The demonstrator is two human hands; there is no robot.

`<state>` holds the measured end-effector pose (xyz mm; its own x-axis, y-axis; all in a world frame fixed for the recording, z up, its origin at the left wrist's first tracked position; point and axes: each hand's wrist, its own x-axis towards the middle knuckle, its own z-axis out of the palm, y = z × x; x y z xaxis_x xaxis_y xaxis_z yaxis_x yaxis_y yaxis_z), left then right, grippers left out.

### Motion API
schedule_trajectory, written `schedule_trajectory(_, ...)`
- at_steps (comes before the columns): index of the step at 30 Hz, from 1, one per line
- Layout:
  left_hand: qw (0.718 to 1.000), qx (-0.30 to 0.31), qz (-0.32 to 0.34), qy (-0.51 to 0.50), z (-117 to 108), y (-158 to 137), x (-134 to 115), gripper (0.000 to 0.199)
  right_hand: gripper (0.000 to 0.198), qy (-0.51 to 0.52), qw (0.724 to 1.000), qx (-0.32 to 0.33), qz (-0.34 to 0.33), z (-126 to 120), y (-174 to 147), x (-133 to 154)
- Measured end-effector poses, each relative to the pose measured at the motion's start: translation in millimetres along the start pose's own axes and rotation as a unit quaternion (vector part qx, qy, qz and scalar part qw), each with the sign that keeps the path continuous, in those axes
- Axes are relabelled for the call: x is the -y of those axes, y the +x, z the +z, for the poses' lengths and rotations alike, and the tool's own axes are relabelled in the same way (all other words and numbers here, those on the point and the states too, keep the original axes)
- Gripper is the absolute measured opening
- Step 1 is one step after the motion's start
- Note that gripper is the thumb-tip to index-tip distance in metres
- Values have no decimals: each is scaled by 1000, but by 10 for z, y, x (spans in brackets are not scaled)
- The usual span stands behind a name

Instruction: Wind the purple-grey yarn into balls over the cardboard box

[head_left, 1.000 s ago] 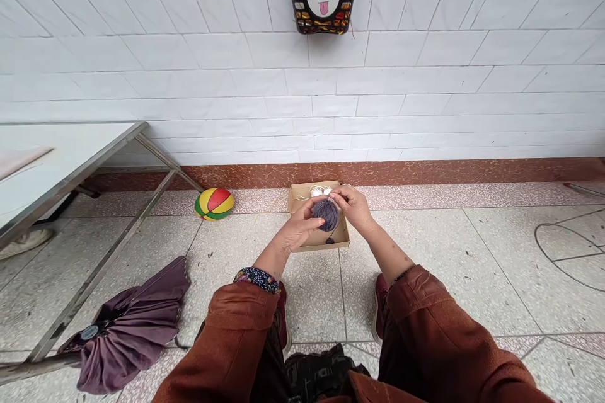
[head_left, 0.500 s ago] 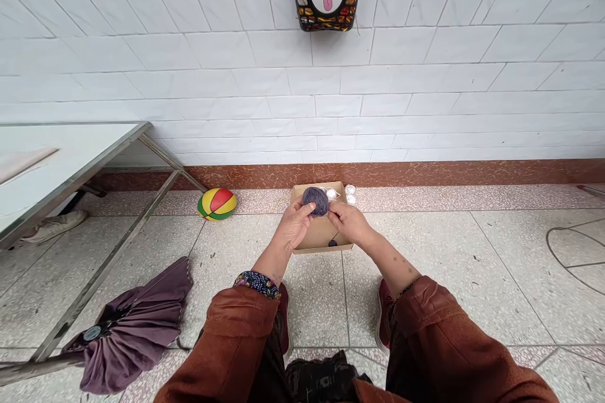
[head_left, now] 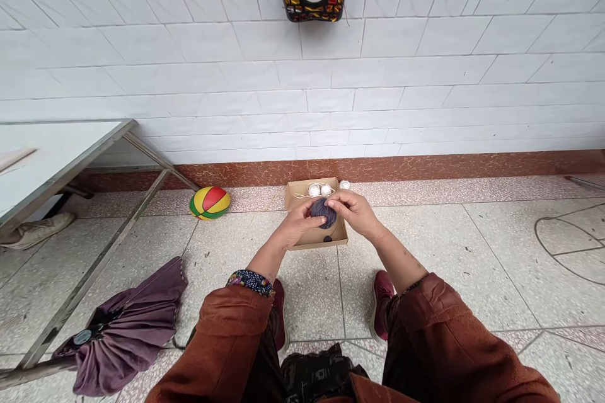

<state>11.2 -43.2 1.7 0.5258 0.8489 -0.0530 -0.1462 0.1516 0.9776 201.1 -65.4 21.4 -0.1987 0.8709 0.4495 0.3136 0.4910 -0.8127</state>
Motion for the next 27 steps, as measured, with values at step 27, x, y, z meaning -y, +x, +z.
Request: schedule_trajectory(27, 989, -145, 37, 3, -162, 62, 30, 59, 18, -26, 991, 132, 0, 197, -168, -164)
